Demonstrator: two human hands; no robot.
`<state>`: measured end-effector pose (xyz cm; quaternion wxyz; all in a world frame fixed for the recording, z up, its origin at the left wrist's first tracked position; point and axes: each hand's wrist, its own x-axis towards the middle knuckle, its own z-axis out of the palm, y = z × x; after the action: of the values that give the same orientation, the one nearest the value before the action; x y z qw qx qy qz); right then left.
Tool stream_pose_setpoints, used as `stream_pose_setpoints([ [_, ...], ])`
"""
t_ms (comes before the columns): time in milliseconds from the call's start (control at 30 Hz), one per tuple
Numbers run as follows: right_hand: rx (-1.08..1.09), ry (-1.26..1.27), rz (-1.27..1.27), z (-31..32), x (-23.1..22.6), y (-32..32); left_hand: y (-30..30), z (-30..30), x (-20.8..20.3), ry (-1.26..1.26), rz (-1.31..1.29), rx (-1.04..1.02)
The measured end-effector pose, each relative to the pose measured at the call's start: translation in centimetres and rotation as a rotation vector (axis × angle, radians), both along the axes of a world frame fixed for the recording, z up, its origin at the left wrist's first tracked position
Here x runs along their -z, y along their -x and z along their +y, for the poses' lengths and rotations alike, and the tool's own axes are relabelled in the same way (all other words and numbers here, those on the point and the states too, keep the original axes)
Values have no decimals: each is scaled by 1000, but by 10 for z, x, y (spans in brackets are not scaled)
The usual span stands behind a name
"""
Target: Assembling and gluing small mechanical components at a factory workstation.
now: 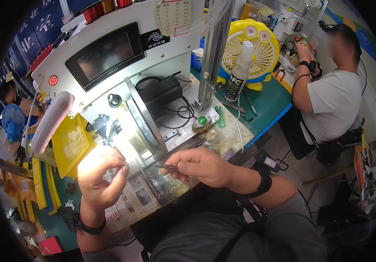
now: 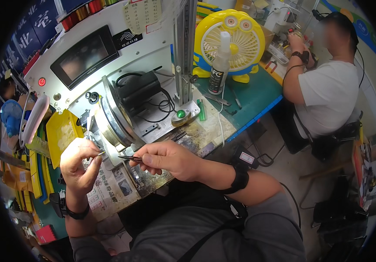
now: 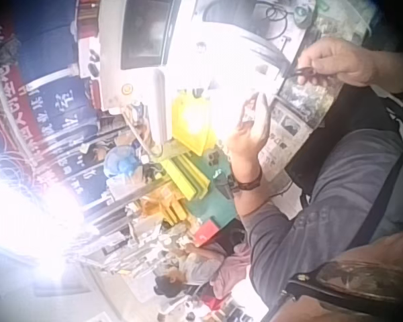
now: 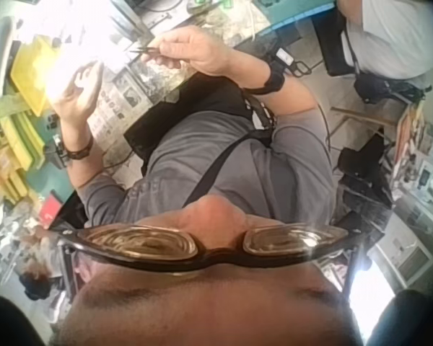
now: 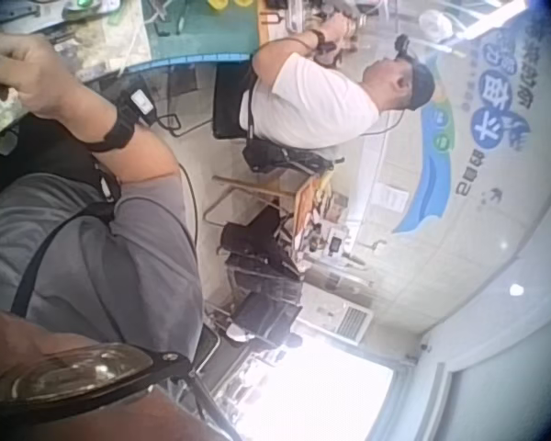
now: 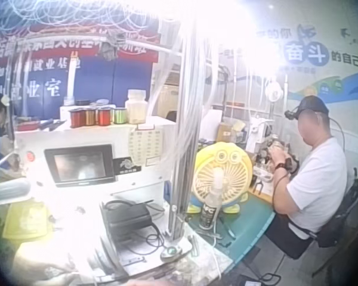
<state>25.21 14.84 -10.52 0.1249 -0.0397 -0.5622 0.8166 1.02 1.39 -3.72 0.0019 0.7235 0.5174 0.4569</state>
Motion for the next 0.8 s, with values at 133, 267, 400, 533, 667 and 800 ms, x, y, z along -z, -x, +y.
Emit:
stream_pose_setpoints([
  [133, 0, 48, -17, -2, -5, 2, 2, 1, 0, 2, 1, 10],
  [267, -52, 65, 10, 1, -3, 2, 3, -1, 0, -3, 0, -11],
  [400, 81, -180, -166, -1, -27, -3, 5, -4, 1, -9, 13, -32],
  [533, 309, -521, 9, -2, -39, -7, 2, -2, 0, 32, -19, 13],
  [667, 434, -1204, 147, 7, -69, 3, 1, -5, -3, 32, -19, 0],
  [800, 506, -1497, 233, 9, -89, 14, 4, -6, -3, 9, 9, 4],
])
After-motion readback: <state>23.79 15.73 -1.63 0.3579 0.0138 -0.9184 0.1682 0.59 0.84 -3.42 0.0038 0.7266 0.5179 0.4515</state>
